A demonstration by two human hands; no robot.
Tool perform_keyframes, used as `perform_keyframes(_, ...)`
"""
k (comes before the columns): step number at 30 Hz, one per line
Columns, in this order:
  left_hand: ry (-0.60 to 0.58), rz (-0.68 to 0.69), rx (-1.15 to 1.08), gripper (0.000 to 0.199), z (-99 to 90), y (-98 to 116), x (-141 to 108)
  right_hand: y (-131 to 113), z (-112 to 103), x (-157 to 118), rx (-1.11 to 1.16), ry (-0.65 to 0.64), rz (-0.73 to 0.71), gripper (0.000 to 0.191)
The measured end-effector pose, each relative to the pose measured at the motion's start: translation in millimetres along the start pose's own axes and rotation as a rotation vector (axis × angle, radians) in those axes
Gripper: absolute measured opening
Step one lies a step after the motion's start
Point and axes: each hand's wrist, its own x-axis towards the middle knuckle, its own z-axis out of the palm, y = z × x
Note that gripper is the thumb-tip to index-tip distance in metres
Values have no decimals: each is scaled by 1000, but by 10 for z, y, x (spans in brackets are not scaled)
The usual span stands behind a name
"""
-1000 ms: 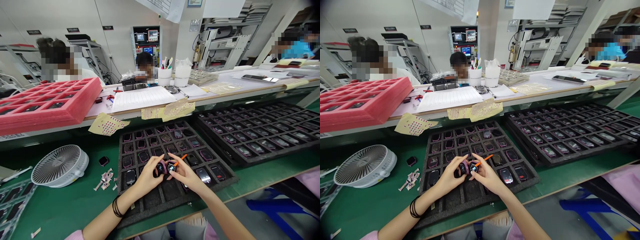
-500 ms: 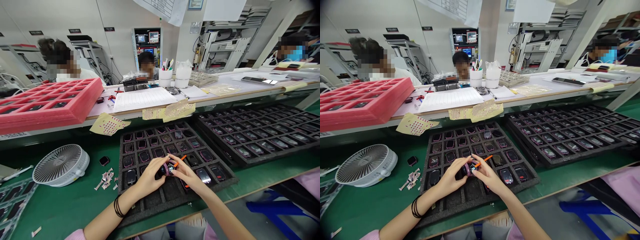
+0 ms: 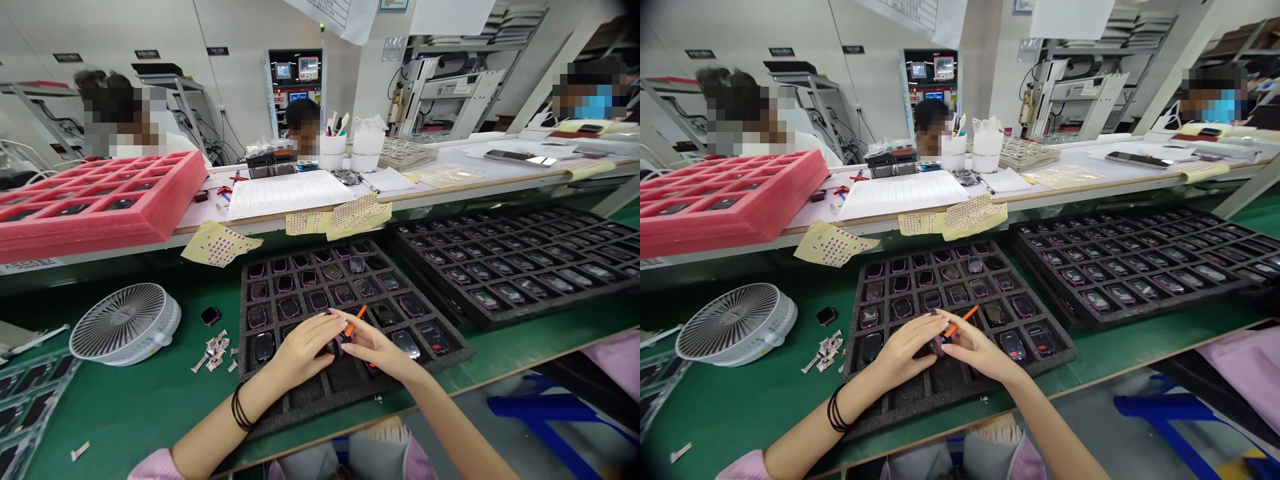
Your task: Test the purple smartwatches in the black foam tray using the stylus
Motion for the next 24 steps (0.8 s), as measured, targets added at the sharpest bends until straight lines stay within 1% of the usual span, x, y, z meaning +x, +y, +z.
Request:
perform_keyframes(2,36,-20,-63,66,-6,32,0,-21,-36,-2,-4,3,29,59)
perform_keyframes(4,73,-41,-122,67,-4,57,-6,-35,-59,-1,25,-21,43,60)
perform_keyframes(8,123,-85,-209,68,9,74,-17,-47,-71,8,65,-49,40,62)
perform_keyframes(16,105,-145,-326,71,25,82,-30,-72,-101,13,90,-55,75,70)
perform_keyframes(20,110,-140,-330,71,26,69,-24,-94,-54,40,96,1,64,67)
perform_keyframes(24,106,-94,-304,67,2,69,0,-105,-3,51,96,51,54,65)
